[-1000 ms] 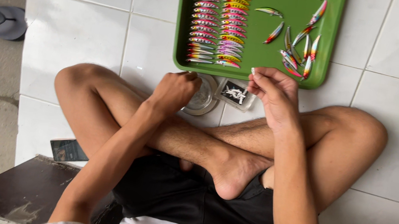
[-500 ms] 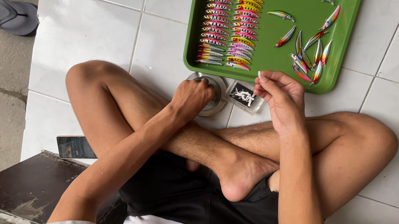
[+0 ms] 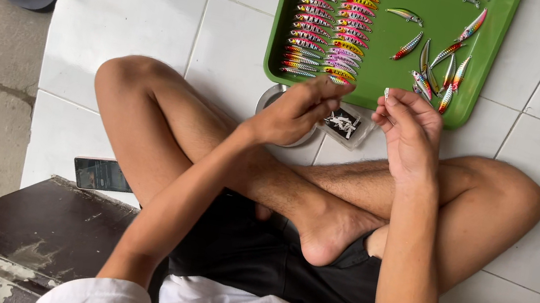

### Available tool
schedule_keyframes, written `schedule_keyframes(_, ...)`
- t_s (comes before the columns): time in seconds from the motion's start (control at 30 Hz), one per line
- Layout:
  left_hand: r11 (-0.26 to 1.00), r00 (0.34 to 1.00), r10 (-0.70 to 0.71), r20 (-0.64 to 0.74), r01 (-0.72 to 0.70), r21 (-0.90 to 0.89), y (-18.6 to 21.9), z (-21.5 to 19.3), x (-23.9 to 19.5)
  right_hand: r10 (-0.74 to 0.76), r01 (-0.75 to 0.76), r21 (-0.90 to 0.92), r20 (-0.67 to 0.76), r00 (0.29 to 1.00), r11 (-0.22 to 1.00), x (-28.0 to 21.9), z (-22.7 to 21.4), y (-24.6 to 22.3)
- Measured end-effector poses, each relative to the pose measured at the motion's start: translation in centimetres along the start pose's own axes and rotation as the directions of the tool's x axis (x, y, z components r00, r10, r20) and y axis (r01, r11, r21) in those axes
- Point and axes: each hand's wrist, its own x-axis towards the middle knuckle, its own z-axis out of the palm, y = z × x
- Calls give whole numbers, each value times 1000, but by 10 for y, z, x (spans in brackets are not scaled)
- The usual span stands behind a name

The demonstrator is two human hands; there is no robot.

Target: The person sits cross-legged on the floor and attaches small metal hooks to colorful fishing lures. They pick up a lure, insert a hook into a small container, and then attach it to the lure before placing it back on a green tray.

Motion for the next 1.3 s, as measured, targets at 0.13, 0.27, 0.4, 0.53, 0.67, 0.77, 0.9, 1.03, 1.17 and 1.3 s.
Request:
schedule_keyframes(0.13,983,972,-22,-233,-21,-180,-30,26,4,-24,24,0,-8,1000,1000,1,-3,0)
schedule_keyframes(0.27,931,916,-248,-316,134,-340,-41,41,-4,-20,20,-21,-17,1000,1000,-3,0,4)
schedule_keyframes(0.4,906,881,-295,-371,134,-401,-53,43,-2,-179,177,-168,2,984,970,-2,13,6)
schedule_keyframes(0.53,922,874,-278,-399,127,-365,-35,31,1,-369,365,-387,68,927,847,-8,31,4)
schedule_keyframes(0.67,919,859,-256,-443,74,-388,-33,36,0,-514,520,-501,164,842,692,-18,52,-4)
schedule_keyframes(0.77,908,831,-249,-497,23,-418,-29,39,2,-633,638,-585,255,731,501,-28,70,-19)
schedule_keyframes(0.9,896,800,-236,-552,-41,-443,-30,40,4,-725,710,-669,375,577,219,-31,80,-23)
schedule_keyframes(1.03,900,790,-230,-568,-50,-433,-25,40,4,-755,710,-692,395,523,130,-29,78,-17)
schedule_keyframes(1.17,909,784,-203,-587,-72,-411,-21,41,5,-779,710,-702,420,466,46,-30,81,-19)
schedule_keyframes(1.3,907,773,-182,-607,-106,-407,-23,42,6,-816,701,-713,399,419,12,-31,86,-20)
